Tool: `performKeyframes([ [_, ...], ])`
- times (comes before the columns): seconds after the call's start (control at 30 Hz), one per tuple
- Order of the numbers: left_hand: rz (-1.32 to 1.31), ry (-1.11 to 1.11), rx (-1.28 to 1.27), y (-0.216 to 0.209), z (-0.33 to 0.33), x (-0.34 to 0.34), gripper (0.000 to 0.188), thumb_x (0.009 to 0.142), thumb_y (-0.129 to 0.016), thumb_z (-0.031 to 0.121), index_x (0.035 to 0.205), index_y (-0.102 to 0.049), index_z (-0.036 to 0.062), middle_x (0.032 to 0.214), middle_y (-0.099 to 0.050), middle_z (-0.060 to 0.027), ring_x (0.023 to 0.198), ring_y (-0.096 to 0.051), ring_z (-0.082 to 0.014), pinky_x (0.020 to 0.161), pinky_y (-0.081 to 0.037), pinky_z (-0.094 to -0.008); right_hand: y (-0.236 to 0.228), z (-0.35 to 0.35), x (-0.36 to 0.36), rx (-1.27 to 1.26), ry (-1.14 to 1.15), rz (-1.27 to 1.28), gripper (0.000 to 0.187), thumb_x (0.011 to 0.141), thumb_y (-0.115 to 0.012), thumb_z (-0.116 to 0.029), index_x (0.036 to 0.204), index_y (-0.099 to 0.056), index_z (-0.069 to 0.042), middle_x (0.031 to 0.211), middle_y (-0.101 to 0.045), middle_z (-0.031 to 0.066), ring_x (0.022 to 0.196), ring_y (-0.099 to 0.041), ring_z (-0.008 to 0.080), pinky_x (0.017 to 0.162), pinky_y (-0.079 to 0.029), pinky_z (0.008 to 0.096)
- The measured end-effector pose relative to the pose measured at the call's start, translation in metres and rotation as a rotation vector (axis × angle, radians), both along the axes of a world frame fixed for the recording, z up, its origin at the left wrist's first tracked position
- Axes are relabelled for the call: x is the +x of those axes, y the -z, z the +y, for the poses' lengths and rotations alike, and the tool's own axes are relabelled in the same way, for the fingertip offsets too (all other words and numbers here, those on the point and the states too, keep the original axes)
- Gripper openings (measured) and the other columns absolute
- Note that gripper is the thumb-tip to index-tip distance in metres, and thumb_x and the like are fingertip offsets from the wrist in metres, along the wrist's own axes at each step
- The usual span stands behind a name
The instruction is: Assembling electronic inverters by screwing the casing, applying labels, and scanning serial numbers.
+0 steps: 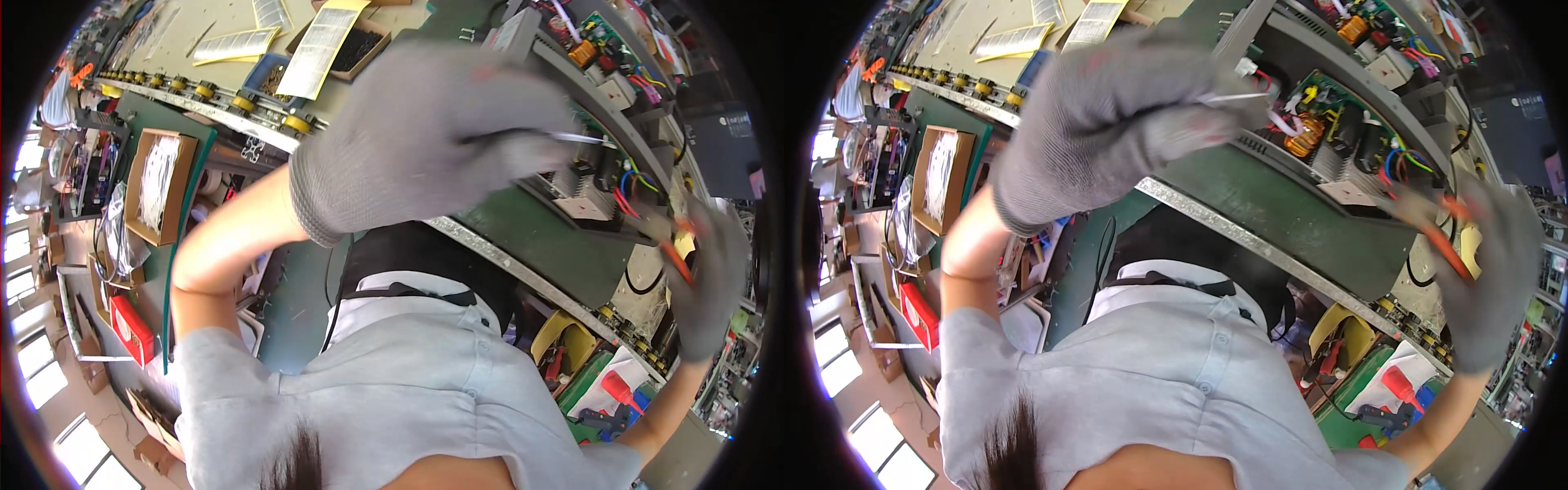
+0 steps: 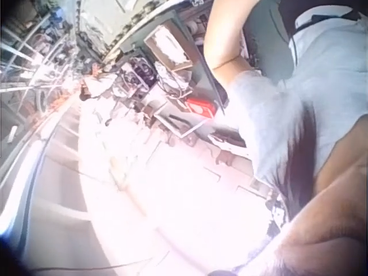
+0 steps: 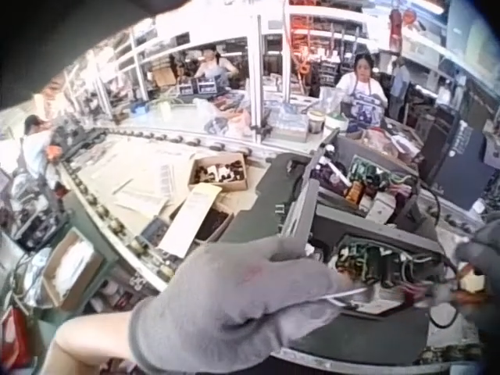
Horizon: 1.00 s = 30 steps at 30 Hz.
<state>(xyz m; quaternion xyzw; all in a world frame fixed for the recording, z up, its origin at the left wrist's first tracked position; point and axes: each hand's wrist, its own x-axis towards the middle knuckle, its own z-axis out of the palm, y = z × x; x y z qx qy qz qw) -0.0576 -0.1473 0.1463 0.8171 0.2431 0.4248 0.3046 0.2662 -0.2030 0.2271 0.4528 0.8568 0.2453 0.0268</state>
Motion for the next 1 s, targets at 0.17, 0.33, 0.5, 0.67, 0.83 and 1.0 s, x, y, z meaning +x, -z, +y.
performKeyframes([
  [0.17,-0.043,0.109,0.31,-0.043,0.012,0.058,0.021,0.085,-0.06,0.02,0.101,-0.066,0.0077,0.082,-0.065,-0.0089,0.074,-0.064,-0.0246,0.061,-0.049,-0.0336,0.001,-0.154,0.151,0.501,0.684,0.779,0.048,0.085,-0.066,-0.018,0.126,-0.05,0.001,0.127,-0.055,0.0081,0.115,-0.05,0.0184,0.099,-0.037,0.0315],
  [0.33,-0.344,0.471,0.818,-0.099,0.022,0.302,0.023,0.084,-0.057,0.021,0.102,-0.067,0.0101,0.082,-0.067,-0.0085,0.076,-0.065,-0.0248,0.062,-0.051,-0.037,0.029,-0.293,0.165,1.043,1.227,1.059,0.051,0.088,-0.059,-0.035,0.124,-0.055,0.0,0.117,-0.061,0.0098,0.101,-0.058,0.018,0.083,-0.044,0.0291],
  [0.5,0.327,0.272,0.868,-0.105,0.04,0.395,0.083,0.072,-0.071,0.044,0.142,-0.029,0.0301,0.145,-0.03,-0.0112,0.133,-0.032,-0.0311,0.101,-0.031,-0.056,0.121,-0.49,0.209,0.798,1.92,0.834,0.059,0.086,-0.054,-0.048,0.123,-0.055,-0.002,0.109,-0.062,0.0165,0.097,-0.059,0.0297,0.082,-0.045,0.0363],
  [0.67,0.84,0.354,0.818,-0.088,0.082,0.366,0.058,0.083,-0.057,0.05,0.132,-0.047,0.0215,0.134,-0.043,-0.0111,0.126,-0.039,-0.0286,0.102,-0.036,-0.0469,0.165,-0.474,0.146,0.306,2.327,0.37,0.053,0.084,-0.056,-0.043,0.126,-0.051,-0.012,0.12,-0.056,0.0153,0.106,-0.056,0.0342,0.084,-0.045,0.0445],
  [0.83,0.796,0.538,0.501,-0.05,0.121,0.281,0.048,0.091,-0.045,0.048,0.119,-0.055,0.0108,0.119,-0.053,-0.0143,0.112,-0.052,-0.0329,0.094,-0.043,-0.0434,0.16,-0.464,0.142,0.544,2.167,0.082,0.053,0.086,-0.057,-0.042,0.127,-0.051,-0.009,0.118,-0.057,0.0175,0.105,-0.056,0.035,0.084,-0.045,0.0449],
  [1.0,0.698,0.269,0.425,-0.032,0.091,0.237,0.047,0.09,-0.046,0.048,0.12,-0.053,0.0116,0.107,-0.059,-0.0143,0.093,-0.06,-0.034,0.078,-0.048,-0.043,0.116,-0.374,0.122,0.949,1.423,0.329,0.028,0.09,-0.058,-0.016,0.114,-0.058,0.0,0.112,-0.059,0.0175,0.101,-0.058,0.0315,0.087,-0.046,0.0387],
])
